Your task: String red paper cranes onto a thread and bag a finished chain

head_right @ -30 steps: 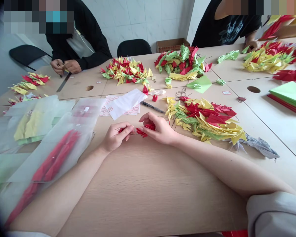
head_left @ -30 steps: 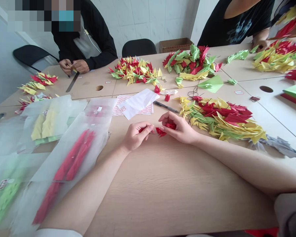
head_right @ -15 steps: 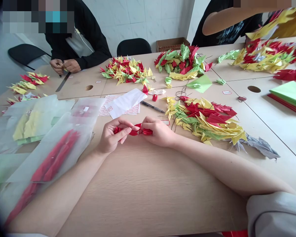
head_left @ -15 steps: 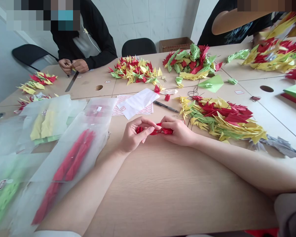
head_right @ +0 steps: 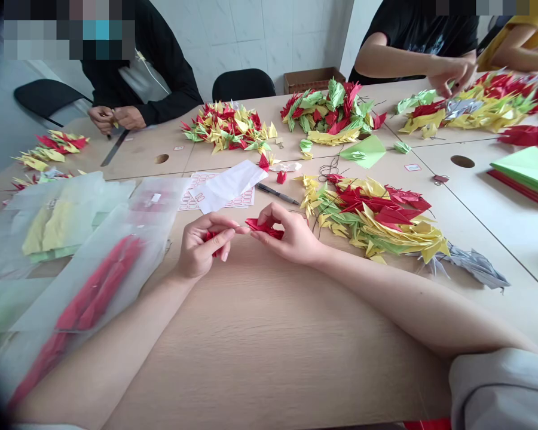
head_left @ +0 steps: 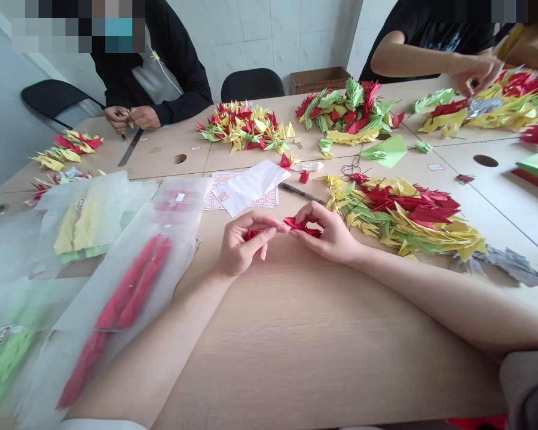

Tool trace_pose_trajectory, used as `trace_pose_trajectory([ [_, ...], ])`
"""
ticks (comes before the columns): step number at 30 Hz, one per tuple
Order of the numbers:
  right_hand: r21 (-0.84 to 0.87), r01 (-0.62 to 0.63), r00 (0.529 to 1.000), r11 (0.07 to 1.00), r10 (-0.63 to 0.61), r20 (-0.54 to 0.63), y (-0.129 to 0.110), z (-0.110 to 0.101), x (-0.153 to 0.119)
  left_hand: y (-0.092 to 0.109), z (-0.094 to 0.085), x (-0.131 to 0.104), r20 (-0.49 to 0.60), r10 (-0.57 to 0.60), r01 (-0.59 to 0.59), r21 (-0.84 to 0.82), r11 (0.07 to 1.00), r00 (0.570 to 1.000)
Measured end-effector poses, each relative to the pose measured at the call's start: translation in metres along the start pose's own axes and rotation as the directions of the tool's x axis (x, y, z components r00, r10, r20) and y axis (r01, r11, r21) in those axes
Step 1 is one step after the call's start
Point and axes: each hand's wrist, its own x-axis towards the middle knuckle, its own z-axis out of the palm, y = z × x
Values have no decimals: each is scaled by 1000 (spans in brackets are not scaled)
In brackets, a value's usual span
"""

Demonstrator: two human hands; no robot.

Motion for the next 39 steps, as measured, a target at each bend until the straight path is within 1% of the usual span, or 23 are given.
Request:
trace_pose_trajectory([
  [3,-63,28,1000,998,-28,-11,2,1,1,0,-1,0,23,-8,8,-5,1000,1000],
  [9,-164,8,1000,986,-10,-10,7,0,3,-4,-5,-1,58,-16,15,13,1000,998],
  [11,-192,19,1000,981,-22,-12,7,-2,3,-8,-8,0,39,-9,8,27,1000,999],
  [13,-207,34,999,978,-35,-3,6,-2,3,-11,-11,1,-3,3,-3,50,999,1000],
  [15,-211,35,999,977,-32,18,5,-2,2,-10,-13,2,-39,14,-10,99,995,999],
  [18,-133,16,1000,991,-13,26,6,0,1,-7,-12,4,-51,33,-22,209,978,998],
  [20,-70,6,1000,998,-6,-8,6,1,0,-5,-11,4,-51,44,-30,253,967,998],
  [23,-90,-30,995,996,21,-100,8,0,1,-6,-10,6,-72,41,-21,263,965,997],
  [26,-108,-97,980,989,76,-186,10,-1,3,-7,-10,7,-115,41,-7,279,960,992],
  [28,-44,-112,971,993,100,-219,13,-3,5,-8,-12,8,-158,30,13,262,965,987],
  [30,59,-88,963,994,100,-249,14,-3,7,-8,-15,10,-199,-32,71,190,979,979],
  [32,148,-49,960,988,87,-264,15,-3,7,-6,-17,11,-182,-167,186,90,978,969],
  [33,178,-35,962,983,82,-261,14,-3,7,-5,-18,12,-139,-250,260,52,964,958],
  [34,198,-27,965,980,77,-252,13,-3,7,-4,-18,12,-76,-337,340,28,940,938],
  [36,211,-17,973,977,65,-222,10,-3,5,-1,-16,12,73,-483,483,12,875,873],
  [38,209,-9,983,978,48,-179,6,-2,3,0,-13,11,191,-549,558,5,830,814],
  [39,205,-9,988,979,40,-149,4,-1,2,-1,-11,10,226,-554,571,-10,821,801],
])
